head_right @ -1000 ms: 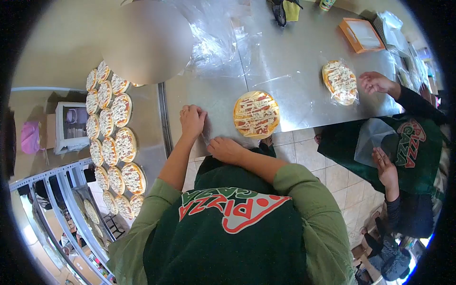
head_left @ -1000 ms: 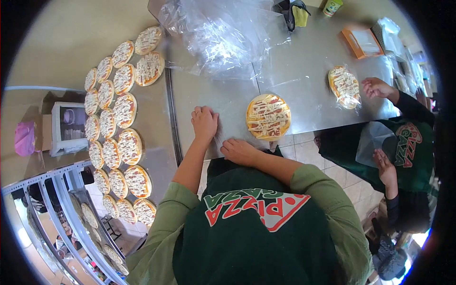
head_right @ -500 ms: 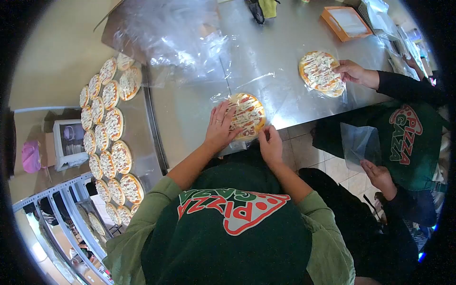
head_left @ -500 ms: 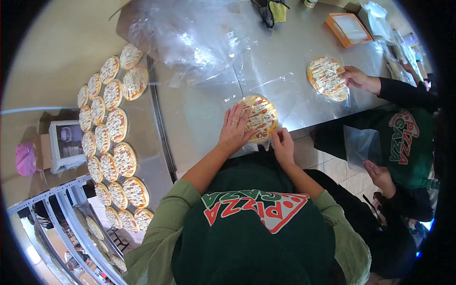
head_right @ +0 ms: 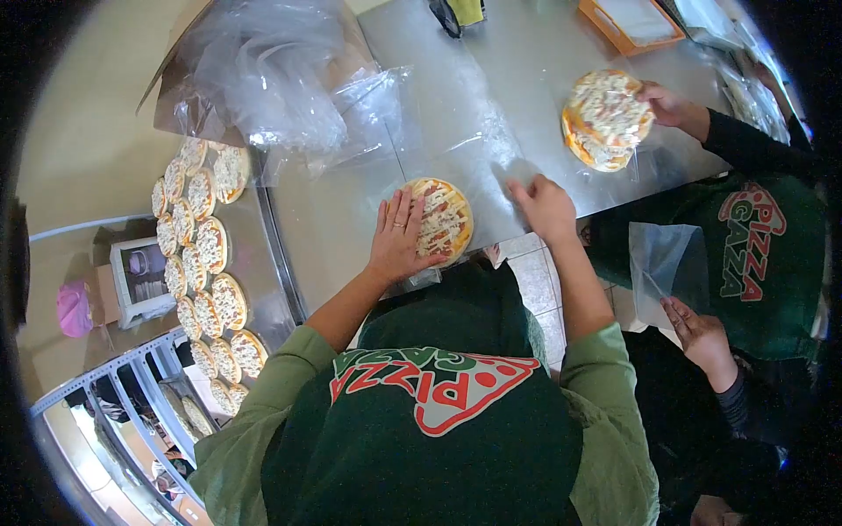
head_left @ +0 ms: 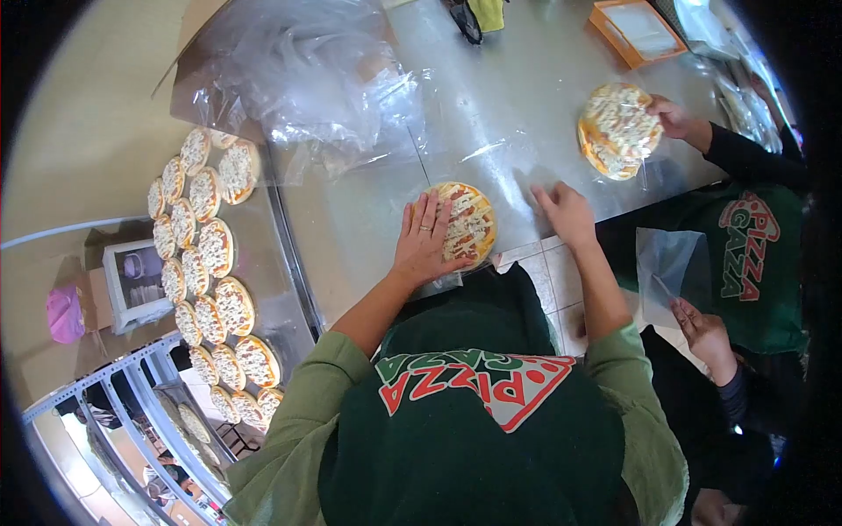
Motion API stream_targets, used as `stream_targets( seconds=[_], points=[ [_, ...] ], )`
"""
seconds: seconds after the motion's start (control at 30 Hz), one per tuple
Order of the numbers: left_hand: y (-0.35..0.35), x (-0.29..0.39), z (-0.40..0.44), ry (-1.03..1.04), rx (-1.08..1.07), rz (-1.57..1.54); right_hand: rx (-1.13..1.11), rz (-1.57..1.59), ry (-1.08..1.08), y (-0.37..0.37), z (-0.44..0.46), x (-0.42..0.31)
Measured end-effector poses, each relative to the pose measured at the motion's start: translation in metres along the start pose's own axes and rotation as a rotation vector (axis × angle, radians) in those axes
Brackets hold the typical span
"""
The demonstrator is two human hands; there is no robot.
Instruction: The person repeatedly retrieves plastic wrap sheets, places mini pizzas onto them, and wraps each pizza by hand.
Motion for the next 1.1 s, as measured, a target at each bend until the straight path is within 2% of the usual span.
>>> stream_targets(
  seconds=[0.03, 0.13, 0.17, 0.23, 0.27, 0.3, 0.33, 0.37, 0.47, 0.57, 0.67, 0.7, 0.77, 0.8, 0.87, 0.93, 1.03, 1.1],
  points=[
    [0.0, 0.0, 0.0, -0.001, 0.004, 0.006, -0.028, 0.034, 0.079, -0.001, -0.006, 0.009],
    [-0.008, 0.005, 0.003, 0.016, -0.026, 0.007, 0.286, 0.271, -0.029, -0.001, -0.018, 0.004],
    [-0.009, 0.006, 0.004, 0.026, -0.043, 0.005, 0.348, 0.359, -0.004, -0.013, -0.025, -0.017],
    [-0.006, 0.003, 0.005, 0.029, 0.002, -0.036, 0.42, 0.509, -0.19, -0.022, -0.047, -0.064],
    [-0.005, 0.001, 0.004, 0.035, 0.02, -0.056, 0.455, 0.482, -0.386, -0.016, -0.065, -0.089],
    [-0.005, -0.007, 0.004, -0.038, 0.046, -0.197, 0.421, 0.406, -0.517, -0.003, -0.085, -0.109],
    [-0.005, -0.014, 0.004, -0.107, 0.072, -0.341, 0.273, 0.013, -0.63, 0.018, -0.104, -0.127],
    [-0.005, -0.021, 0.005, -0.178, 0.099, -0.486, 0.215, 0.228, -0.756, 0.026, -0.118, -0.131],
    [-0.056, -0.033, 0.006, -0.188, 0.603, -0.674, 0.13, 0.17, -0.773, 0.052, -0.136, -0.127],
    [-0.063, 0.013, 0.017, 0.328, 0.312, -0.194, 0.169, 0.179, -0.841, 0.065, -0.143, -0.124],
    [-0.018, 0.006, 0.024, 0.226, 0.102, -0.167, 0.093, 0.173, -0.824, 0.067, -0.146, -0.128],
    [-0.017, 0.002, 0.024, 0.189, 0.109, -0.138, 0.045, 0.166, -0.798, 0.067, -0.146, -0.129],
    [-0.02, -0.008, 0.015, 0.112, 0.115, -0.077, 0.087, 0.257, -0.607, 0.047, -0.129, -0.124],
    [-0.022, -0.017, 0.009, -0.023, 0.145, -0.133, 0.102, 0.306, -0.511, 0.041, -0.117, -0.119],
    [-0.022, -0.037, -0.011, -0.289, 0.209, -0.229, 0.474, 0.251, -0.442, 0.024, -0.079, -0.099],
    [0.004, -0.058, -0.053, -0.628, 0.323, -0.685, 0.085, 0.474, -0.039, 0.062, -0.034, -0.063],
    [0.012, -0.041, -0.078, -1.167, 0.44, -1.361, -0.45, 0.718, 0.003, 0.098, -0.014, -0.073],
    [0.005, -0.042, -0.07, -1.307, 0.446, -1.381, -0.509, 0.838, 0.007, 0.095, -0.025, -0.096]
  ],
)
Point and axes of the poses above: each hand's wrist, its own z-axis towards the middle knuckle, its own y-axis out of the palm, x = y × z, the point moved 7 cm from there along z, towards the middle knuckle, and after that the axes turned 11 degrees about x, right-handed, at the moved point
